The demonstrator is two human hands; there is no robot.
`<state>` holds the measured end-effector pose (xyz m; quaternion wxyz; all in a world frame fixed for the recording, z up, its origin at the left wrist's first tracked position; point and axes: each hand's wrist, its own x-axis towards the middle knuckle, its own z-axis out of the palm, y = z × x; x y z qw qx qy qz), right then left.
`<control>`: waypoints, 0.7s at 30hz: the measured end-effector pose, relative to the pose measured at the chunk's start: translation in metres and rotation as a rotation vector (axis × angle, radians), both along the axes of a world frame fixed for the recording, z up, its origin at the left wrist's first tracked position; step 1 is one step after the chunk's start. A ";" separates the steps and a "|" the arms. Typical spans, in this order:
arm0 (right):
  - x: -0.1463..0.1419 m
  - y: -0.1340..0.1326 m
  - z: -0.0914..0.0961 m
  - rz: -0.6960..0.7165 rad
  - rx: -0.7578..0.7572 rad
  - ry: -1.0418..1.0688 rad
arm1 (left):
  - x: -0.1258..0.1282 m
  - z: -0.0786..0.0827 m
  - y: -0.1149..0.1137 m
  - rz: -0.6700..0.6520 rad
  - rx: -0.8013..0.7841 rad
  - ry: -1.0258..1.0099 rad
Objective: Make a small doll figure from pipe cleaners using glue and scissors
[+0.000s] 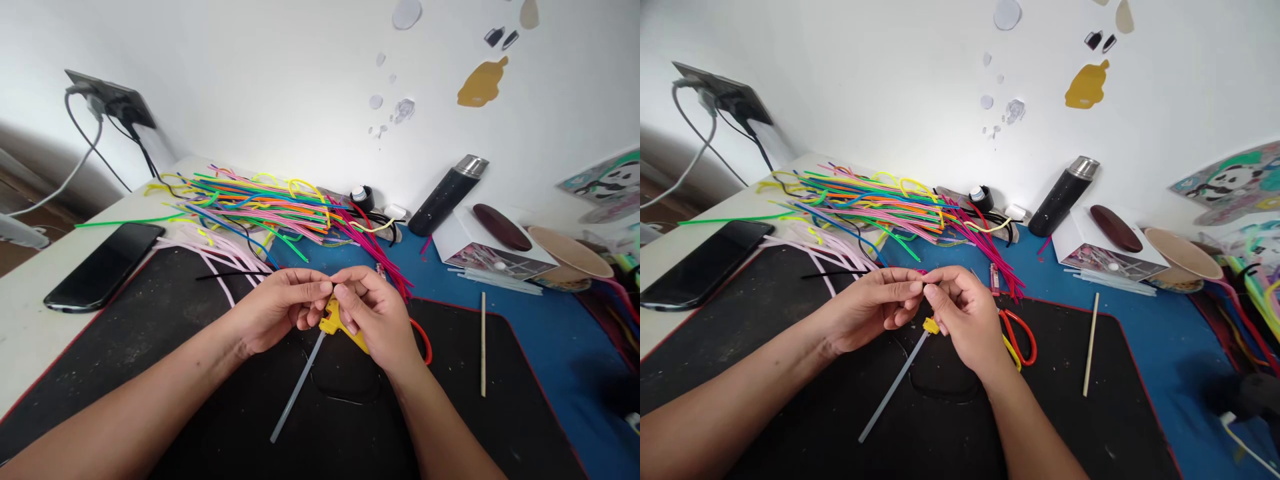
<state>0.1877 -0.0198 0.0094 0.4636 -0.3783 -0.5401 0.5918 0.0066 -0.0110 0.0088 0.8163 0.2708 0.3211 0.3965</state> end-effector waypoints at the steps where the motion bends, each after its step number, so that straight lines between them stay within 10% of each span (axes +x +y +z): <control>1: 0.000 0.000 0.000 -0.012 0.008 -0.002 | 0.000 0.000 0.000 0.002 -0.003 -0.009; 21: -0.002 -0.008 -0.003 -0.107 0.099 -0.153 | -0.004 -0.001 0.002 0.002 0.073 0.075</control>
